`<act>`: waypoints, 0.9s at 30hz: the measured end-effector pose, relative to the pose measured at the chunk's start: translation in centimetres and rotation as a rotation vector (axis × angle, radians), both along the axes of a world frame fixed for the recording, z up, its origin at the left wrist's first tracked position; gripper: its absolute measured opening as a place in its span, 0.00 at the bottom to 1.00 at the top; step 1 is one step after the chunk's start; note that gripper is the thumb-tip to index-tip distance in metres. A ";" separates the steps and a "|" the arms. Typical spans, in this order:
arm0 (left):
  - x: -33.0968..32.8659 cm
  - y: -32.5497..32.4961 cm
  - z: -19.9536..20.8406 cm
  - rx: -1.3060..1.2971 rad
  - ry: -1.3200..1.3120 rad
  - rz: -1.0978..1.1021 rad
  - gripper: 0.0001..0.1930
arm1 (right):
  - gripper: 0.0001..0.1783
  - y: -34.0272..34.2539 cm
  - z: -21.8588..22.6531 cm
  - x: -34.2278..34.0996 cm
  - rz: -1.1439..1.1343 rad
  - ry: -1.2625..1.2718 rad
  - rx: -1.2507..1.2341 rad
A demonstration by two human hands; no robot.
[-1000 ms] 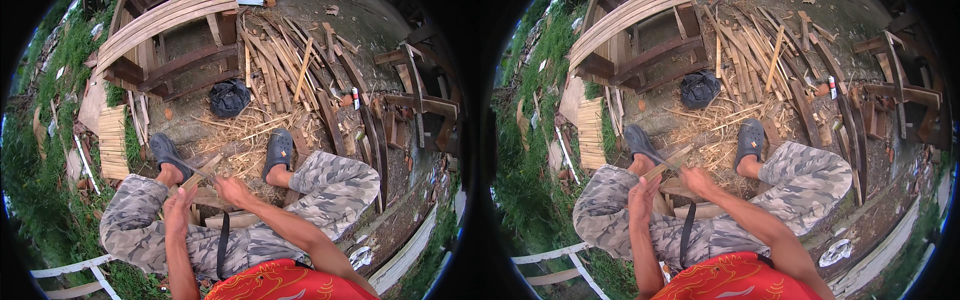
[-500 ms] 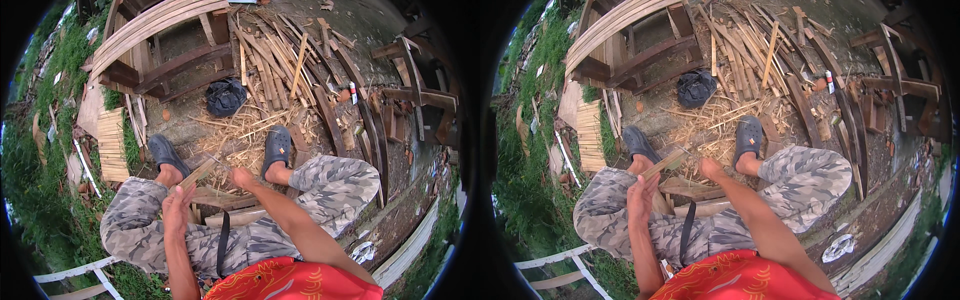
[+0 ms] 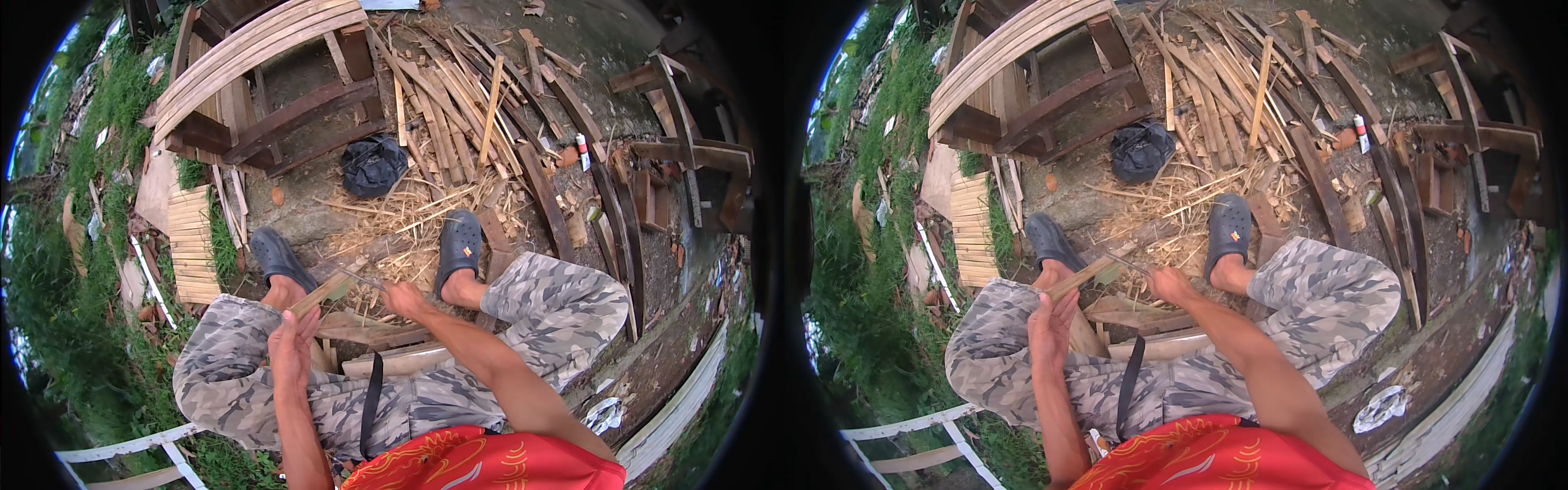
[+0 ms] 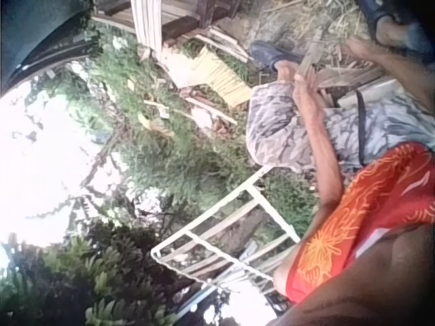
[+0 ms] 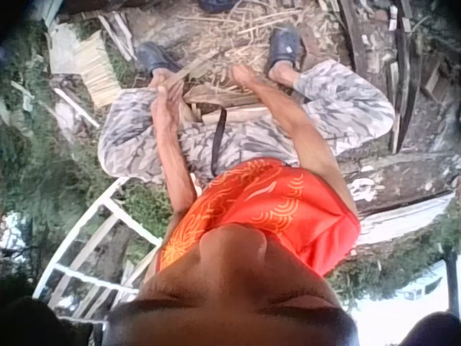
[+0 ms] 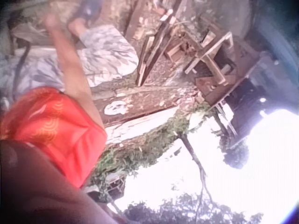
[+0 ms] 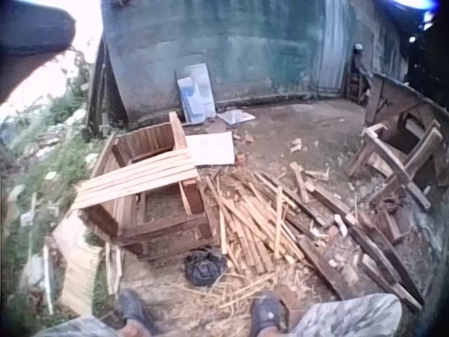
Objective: The person sits on the ground and uses a curved blade to shave thin strips from a wooden stick, repeatedly peeling the wood and placing the shavings on the ground. The person occasionally lifts the stick to inspect it before continuing to shave.
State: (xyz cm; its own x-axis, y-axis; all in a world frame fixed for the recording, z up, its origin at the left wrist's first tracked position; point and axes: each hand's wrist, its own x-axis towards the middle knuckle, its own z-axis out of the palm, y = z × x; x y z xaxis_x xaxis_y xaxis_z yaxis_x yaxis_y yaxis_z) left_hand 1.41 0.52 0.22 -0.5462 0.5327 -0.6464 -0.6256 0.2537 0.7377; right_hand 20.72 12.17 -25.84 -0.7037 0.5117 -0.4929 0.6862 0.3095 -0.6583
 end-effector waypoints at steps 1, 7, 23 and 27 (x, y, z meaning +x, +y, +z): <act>0.0 0.0 0.0 -0.003 0.004 -0.019 0.31 | 0.15 -0.1 -0.2 0.1 0.055 0.022 -0.070; 0.1 -0.2 -0.1 0.011 -0.007 -0.025 0.31 | 0.16 -0.7 -1.5 0.5 -0.097 -0.263 -0.109; 1.9 -3.2 -1.5 -0.058 0.059 -0.206 0.26 | 0.15 -1.6 9.8 -4.4 -0.036 0.199 -0.153; 1.8 -3.6 -1.6 -0.158 0.127 -0.190 0.19 | 0.15 -0.5 9.1 -4.1 -0.041 0.036 -0.107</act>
State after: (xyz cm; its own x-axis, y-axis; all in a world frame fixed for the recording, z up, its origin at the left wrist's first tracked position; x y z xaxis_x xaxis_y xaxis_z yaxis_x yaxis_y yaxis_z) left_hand 3.20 -3.12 -1.41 -0.5282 0.5315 -0.6623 -0.4609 0.4756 0.7493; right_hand 16.63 11.68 -16.75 -0.7013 0.4863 -0.5213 0.6723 0.2080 -0.7104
